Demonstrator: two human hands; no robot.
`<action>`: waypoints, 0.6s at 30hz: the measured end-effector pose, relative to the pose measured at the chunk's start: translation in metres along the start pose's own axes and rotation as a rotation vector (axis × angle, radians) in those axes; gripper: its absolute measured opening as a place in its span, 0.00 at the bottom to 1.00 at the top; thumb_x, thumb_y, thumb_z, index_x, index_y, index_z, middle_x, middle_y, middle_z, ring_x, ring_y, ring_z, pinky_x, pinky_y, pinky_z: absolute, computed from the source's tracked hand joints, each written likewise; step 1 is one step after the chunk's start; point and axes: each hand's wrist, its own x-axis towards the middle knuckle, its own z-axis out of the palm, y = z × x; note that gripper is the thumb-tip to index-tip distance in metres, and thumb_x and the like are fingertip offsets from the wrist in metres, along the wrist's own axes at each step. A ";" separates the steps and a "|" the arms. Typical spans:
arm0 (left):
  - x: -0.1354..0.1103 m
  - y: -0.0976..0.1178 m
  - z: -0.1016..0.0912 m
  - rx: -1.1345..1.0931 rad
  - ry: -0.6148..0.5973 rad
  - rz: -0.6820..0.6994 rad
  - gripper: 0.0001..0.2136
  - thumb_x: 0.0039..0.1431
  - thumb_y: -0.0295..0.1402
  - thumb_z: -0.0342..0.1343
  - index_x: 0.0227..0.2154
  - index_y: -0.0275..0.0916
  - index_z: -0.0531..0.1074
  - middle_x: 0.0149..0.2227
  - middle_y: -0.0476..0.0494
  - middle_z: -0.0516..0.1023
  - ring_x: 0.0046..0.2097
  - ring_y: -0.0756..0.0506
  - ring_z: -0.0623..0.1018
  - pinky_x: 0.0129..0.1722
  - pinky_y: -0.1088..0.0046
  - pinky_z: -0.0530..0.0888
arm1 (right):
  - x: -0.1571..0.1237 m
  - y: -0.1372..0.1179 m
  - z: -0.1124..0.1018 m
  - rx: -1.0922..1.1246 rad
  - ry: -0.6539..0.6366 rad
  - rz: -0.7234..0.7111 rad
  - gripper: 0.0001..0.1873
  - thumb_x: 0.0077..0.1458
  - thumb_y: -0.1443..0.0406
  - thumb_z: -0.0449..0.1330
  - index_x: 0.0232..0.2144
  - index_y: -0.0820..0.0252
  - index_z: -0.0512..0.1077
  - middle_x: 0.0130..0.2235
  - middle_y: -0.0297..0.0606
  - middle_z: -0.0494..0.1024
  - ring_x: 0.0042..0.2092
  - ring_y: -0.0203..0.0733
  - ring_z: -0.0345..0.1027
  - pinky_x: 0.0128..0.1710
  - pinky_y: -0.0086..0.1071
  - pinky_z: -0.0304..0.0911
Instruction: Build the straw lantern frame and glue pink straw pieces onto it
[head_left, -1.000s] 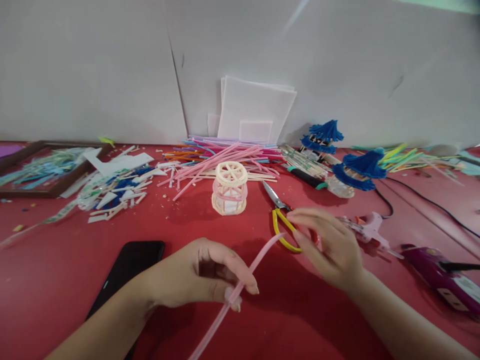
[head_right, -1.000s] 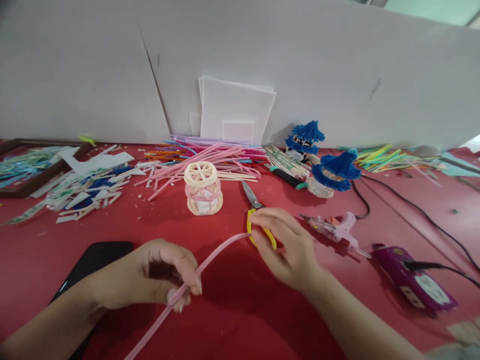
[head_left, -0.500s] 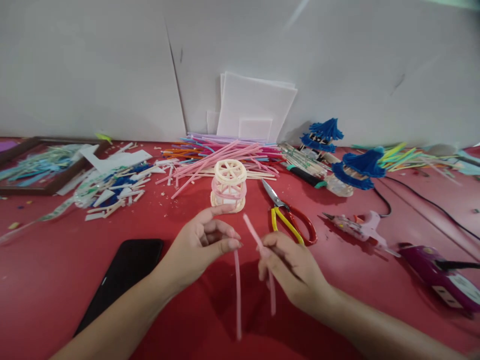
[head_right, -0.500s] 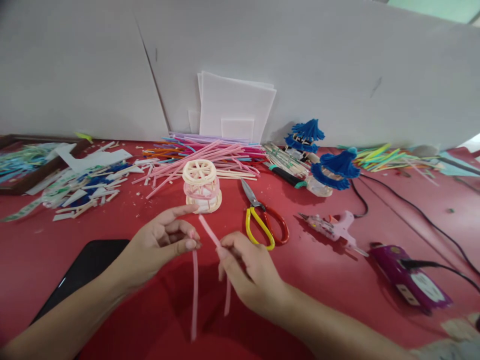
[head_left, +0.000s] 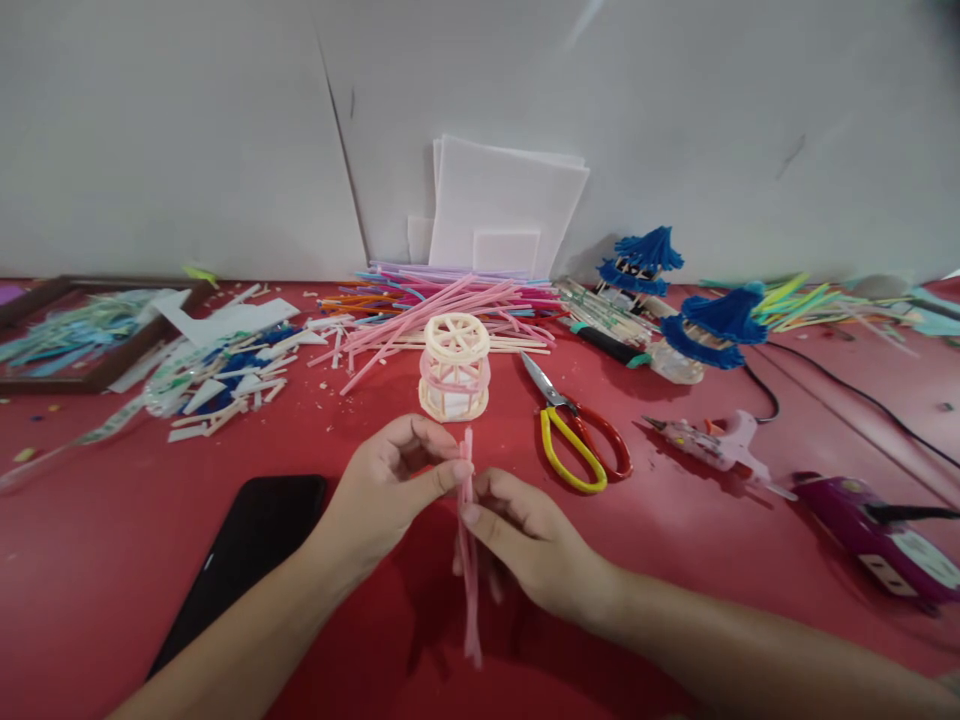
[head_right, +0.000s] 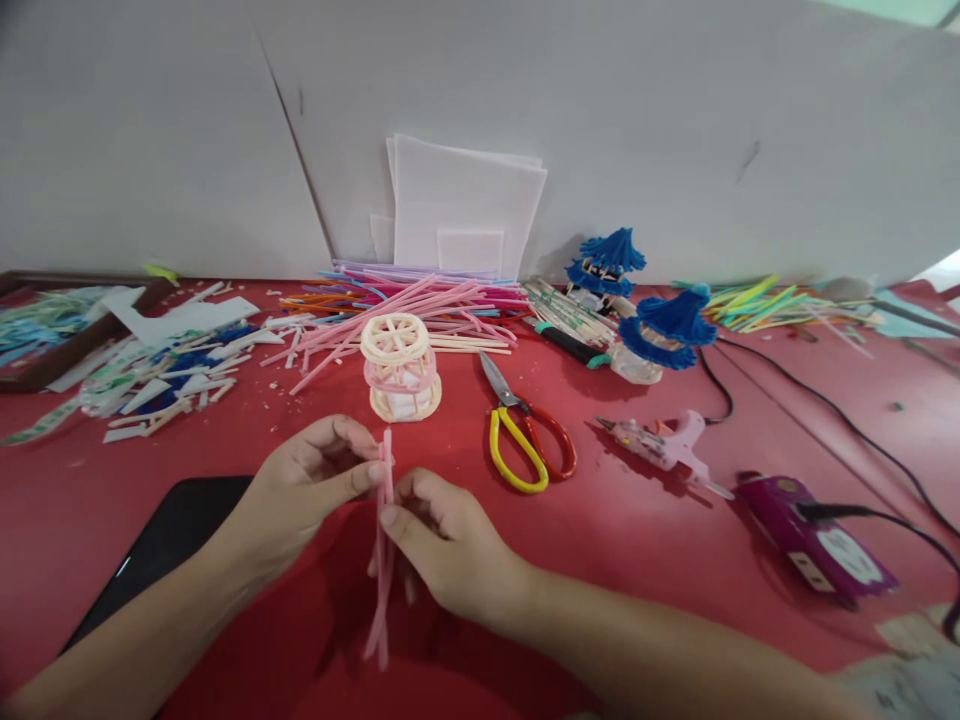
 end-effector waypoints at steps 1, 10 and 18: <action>0.000 0.000 0.000 0.013 0.008 0.015 0.12 0.44 0.30 0.70 0.27 0.36 0.70 0.27 0.54 0.74 0.28 0.55 0.75 0.30 0.81 0.75 | 0.000 0.000 0.000 0.038 -0.007 0.021 0.24 0.55 0.44 0.57 0.35 0.59 0.63 0.24 0.31 0.74 0.20 0.30 0.63 0.20 0.24 0.58; 0.000 0.002 0.003 -0.021 0.021 0.023 0.13 0.40 0.27 0.71 0.25 0.37 0.69 0.23 0.55 0.74 0.24 0.54 0.73 0.25 0.81 0.71 | -0.001 -0.002 -0.002 0.006 -0.024 0.007 0.24 0.54 0.45 0.58 0.29 0.61 0.69 0.24 0.32 0.72 0.23 0.29 0.61 0.24 0.25 0.58; -0.001 0.000 0.004 -0.032 0.078 0.057 0.11 0.44 0.31 0.69 0.26 0.37 0.71 0.25 0.53 0.75 0.27 0.53 0.73 0.29 0.79 0.73 | -0.004 -0.004 0.001 -0.130 0.014 -0.042 0.23 0.54 0.46 0.58 0.26 0.60 0.67 0.23 0.28 0.63 0.24 0.30 0.55 0.24 0.26 0.54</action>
